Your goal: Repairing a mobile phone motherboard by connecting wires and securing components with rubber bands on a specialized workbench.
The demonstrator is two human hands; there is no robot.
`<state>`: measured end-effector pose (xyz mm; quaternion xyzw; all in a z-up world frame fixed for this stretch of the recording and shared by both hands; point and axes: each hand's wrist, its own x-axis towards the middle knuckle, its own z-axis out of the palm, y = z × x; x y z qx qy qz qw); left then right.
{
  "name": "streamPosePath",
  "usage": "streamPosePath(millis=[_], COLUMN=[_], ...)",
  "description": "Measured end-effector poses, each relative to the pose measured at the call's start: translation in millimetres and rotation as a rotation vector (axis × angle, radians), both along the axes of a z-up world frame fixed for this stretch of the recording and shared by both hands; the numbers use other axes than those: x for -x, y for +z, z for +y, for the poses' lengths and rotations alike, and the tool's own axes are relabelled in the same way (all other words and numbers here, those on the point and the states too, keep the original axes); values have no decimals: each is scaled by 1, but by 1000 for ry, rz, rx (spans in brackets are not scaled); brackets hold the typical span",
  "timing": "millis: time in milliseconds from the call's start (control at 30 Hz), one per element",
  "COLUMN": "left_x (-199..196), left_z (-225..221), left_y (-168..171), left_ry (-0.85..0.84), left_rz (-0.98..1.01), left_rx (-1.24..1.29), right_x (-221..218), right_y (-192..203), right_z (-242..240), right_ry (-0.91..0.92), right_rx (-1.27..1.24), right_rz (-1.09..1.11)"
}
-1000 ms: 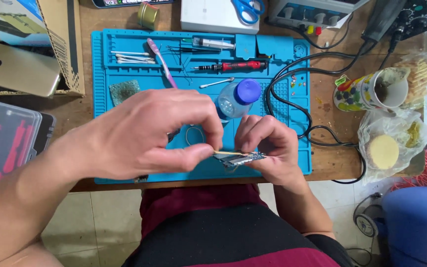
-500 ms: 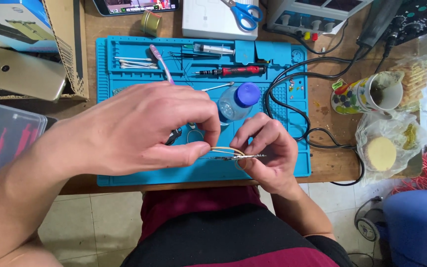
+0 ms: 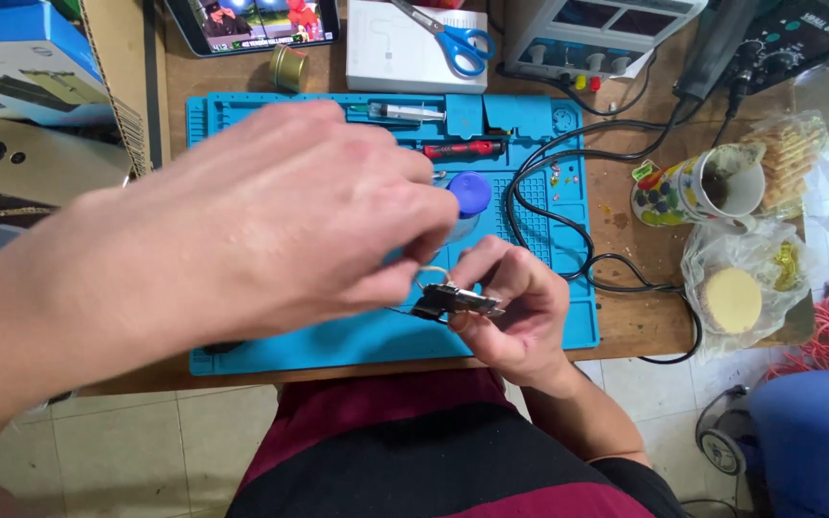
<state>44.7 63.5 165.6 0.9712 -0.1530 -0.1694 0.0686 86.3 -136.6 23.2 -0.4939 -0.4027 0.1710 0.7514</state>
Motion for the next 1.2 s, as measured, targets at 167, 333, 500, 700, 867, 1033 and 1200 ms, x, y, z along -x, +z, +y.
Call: streamPosePath(millis=[167,333,500,700,867,1033,1200], left_x=[11,25,33,36,35,33,33], left_z=[-8,-12,-15,-23,-19,-19,-16], left_y=[-20,-38,-48,-49,-48,-50,-51], left_ry=[-19,50,113,113,98,83,93], left_rz=[-154,-274,-305,-491,-408,-480,-455], left_rx=[161,330,387,365,531,486,521], right_x=[0,-2,0,-1,-7,-9,-10], right_y=[13,12,11,11,16,18,14], right_z=[-3,-4,-2,-2,-6,-8,-12], right_ry=[-64,-84,-66,-119,-66,-18,30], right_rx=[42,77,108,121,152,154,118], right_rz=[31,-4,-57,-224,-266,-251,-90])
